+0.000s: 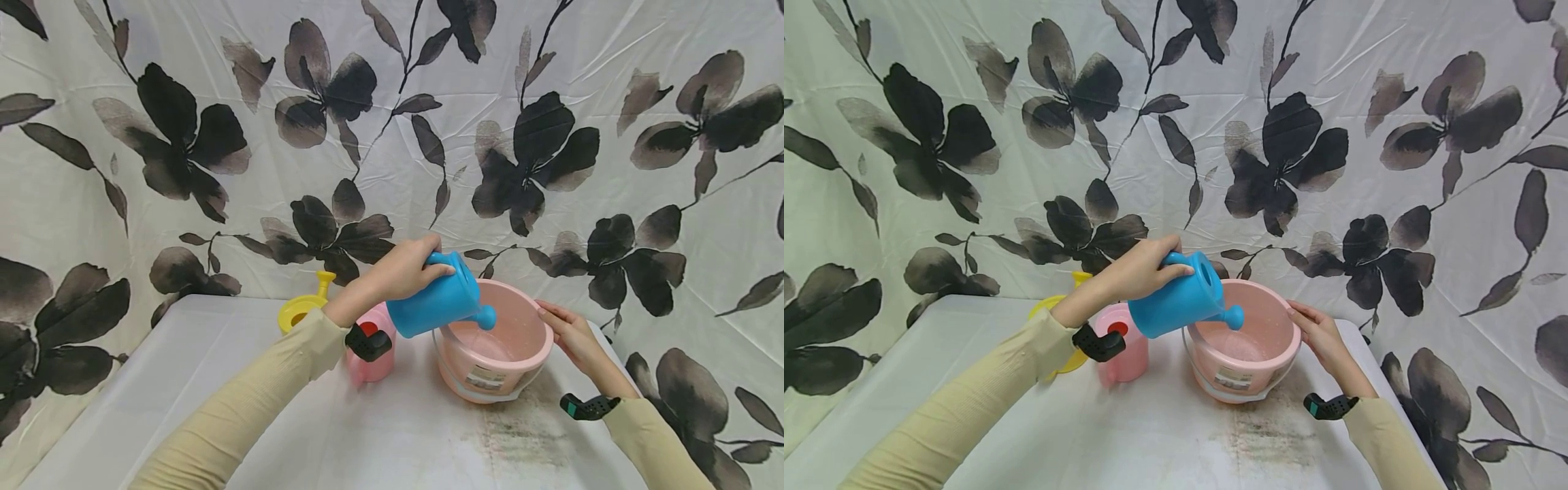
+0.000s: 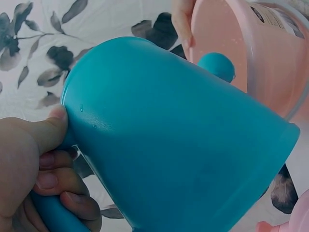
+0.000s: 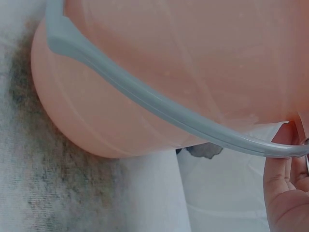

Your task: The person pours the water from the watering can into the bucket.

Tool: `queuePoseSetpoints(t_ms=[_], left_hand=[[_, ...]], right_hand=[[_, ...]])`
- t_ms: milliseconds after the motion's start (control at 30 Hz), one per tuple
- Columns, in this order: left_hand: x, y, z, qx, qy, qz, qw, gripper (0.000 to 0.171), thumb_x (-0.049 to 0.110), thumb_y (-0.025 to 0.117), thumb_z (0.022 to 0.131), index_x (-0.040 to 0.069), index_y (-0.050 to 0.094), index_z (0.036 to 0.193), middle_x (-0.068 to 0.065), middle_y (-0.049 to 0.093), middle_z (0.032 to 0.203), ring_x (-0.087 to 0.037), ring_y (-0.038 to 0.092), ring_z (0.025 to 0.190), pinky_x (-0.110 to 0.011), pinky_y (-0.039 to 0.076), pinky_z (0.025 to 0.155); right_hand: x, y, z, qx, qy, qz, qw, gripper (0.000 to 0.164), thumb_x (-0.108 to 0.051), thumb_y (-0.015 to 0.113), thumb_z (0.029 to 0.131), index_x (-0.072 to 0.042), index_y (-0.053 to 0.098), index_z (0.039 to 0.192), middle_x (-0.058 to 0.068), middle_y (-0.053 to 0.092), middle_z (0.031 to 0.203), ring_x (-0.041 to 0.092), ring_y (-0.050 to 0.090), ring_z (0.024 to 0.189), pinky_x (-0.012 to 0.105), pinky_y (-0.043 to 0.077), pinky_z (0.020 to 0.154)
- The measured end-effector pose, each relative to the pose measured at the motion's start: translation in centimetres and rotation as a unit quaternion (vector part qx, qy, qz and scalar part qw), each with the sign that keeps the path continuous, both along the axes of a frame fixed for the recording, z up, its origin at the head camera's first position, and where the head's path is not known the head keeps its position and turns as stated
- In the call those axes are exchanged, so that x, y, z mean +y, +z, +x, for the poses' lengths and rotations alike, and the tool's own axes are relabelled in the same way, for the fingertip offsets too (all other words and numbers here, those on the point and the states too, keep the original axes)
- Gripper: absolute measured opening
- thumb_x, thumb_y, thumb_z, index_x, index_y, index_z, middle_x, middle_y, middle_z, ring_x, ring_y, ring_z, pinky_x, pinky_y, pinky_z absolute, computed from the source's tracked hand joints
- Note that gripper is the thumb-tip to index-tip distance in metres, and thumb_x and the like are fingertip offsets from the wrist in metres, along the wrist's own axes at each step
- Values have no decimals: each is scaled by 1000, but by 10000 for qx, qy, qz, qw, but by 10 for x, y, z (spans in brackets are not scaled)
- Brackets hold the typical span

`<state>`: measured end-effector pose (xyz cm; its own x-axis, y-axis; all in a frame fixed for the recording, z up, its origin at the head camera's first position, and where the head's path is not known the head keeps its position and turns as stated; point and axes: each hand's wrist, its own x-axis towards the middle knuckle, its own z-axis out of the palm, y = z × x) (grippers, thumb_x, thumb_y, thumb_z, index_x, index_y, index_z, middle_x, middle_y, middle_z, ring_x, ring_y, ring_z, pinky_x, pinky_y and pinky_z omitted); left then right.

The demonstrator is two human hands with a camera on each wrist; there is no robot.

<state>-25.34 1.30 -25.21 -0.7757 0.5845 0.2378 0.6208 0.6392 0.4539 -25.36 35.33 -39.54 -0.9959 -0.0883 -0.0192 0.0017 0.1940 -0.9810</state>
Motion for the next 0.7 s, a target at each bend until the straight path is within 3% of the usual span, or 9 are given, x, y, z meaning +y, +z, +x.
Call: queuePoseSetpoints(t_ms=[700], left_hand=[[5,1,-1,80,-68,14,9999,27,31,59,96,6,49,93,-1,30,70,-16,47,69,-27,35,64]], right_hand=[[1,0,1,5,6,5,10000,68,-32,50,100,11,23,146,-28,54,102,-15,56,96,10,48,82]])
